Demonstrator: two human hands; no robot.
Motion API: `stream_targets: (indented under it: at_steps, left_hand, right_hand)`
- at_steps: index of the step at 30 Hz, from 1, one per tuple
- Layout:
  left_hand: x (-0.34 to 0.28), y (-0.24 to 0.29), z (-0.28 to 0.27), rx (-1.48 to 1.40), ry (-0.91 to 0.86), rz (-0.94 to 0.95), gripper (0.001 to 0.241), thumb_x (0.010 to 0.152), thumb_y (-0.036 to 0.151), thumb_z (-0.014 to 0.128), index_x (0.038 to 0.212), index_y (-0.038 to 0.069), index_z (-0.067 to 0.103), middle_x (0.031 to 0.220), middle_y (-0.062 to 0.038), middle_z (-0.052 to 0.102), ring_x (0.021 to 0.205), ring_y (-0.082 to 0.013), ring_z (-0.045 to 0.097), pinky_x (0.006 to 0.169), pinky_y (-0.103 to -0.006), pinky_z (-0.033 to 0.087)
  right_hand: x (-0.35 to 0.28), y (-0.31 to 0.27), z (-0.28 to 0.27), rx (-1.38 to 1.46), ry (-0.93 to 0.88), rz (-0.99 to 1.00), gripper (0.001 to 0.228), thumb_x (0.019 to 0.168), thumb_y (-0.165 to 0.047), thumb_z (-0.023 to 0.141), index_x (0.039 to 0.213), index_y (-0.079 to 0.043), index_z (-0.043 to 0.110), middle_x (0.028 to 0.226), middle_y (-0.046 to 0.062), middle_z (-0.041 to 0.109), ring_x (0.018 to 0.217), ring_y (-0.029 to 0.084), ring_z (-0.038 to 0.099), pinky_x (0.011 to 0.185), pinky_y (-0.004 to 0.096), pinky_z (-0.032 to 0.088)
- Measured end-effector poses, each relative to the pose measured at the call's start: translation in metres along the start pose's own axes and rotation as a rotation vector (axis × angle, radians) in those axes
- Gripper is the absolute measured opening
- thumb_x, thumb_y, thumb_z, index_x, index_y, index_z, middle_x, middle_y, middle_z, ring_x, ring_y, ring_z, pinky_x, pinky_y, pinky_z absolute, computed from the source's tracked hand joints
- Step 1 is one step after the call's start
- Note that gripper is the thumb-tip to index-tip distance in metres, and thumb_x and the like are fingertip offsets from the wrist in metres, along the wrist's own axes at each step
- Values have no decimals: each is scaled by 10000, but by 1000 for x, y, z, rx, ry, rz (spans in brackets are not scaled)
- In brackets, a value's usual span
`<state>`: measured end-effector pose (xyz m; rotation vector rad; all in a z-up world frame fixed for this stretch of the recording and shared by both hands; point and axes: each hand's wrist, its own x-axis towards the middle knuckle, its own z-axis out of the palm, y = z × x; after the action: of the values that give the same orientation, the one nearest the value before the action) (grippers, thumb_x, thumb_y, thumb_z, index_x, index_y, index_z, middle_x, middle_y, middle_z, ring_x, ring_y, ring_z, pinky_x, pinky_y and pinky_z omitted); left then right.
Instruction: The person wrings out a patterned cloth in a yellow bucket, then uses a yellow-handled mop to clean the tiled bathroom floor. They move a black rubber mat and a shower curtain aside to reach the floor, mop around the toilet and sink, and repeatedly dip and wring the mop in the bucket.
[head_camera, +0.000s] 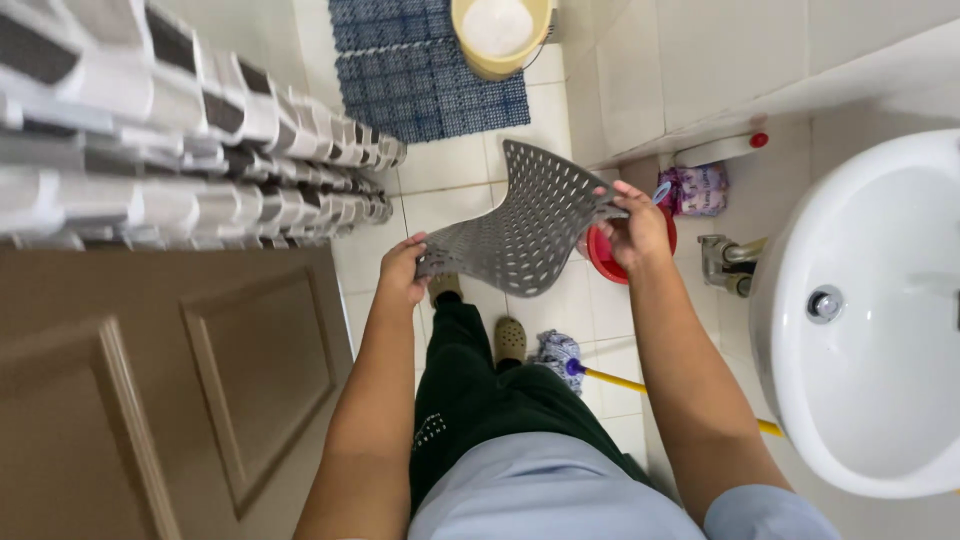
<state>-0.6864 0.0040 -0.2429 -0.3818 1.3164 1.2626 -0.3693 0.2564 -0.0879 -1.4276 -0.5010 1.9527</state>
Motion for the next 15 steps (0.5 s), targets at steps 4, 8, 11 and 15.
stream_targets:
  at_steps: [4, 8, 11, 15]
  left_hand:
    - [60, 55, 24, 8, 21, -34, 243, 941, 45, 608, 1148, 138, 696, 992, -55, 703, 850, -209, 676, 628, -371, 540]
    - [114, 85, 47, -189, -19, -54, 225, 941, 15, 604, 1150, 77, 659, 999, -106, 661, 849, -262, 652, 707, -391, 616]
    - [130, 103, 61, -332, 22, -86, 177, 984, 23, 627, 1149, -21, 582, 1039, -156, 610, 876, -308, 644, 793, -428, 654]
    - [104, 152, 114, -338, 59, -70, 227, 990, 54, 602, 1209, -6, 598, 1079, -158, 566, 905, -302, 626, 831, -447, 647]
  right_hand:
    - [28, -1, 0, 33, 79, -37, 328, 973, -33, 475, 1286, -73, 562, 1157, 133, 725, 1018, 236, 691, 848, 381, 561]
    - [68, 16, 0, 286, 138, -46, 335, 987, -73, 524, 1315, -91, 586, 1214, 160, 675, 1002, 265, 598, 931, 392, 556]
    - [73, 29, -3, 434, 208, -72, 334, 1003, -77, 537, 1334, -61, 584, 1236, 163, 622, 1108, 279, 613, 1009, 406, 565]
    - [73, 31, -10, 533, 244, -87, 336, 1013, -81, 568, 1346, -36, 576, 1184, 139, 611, 1126, 264, 607, 1054, 424, 568]
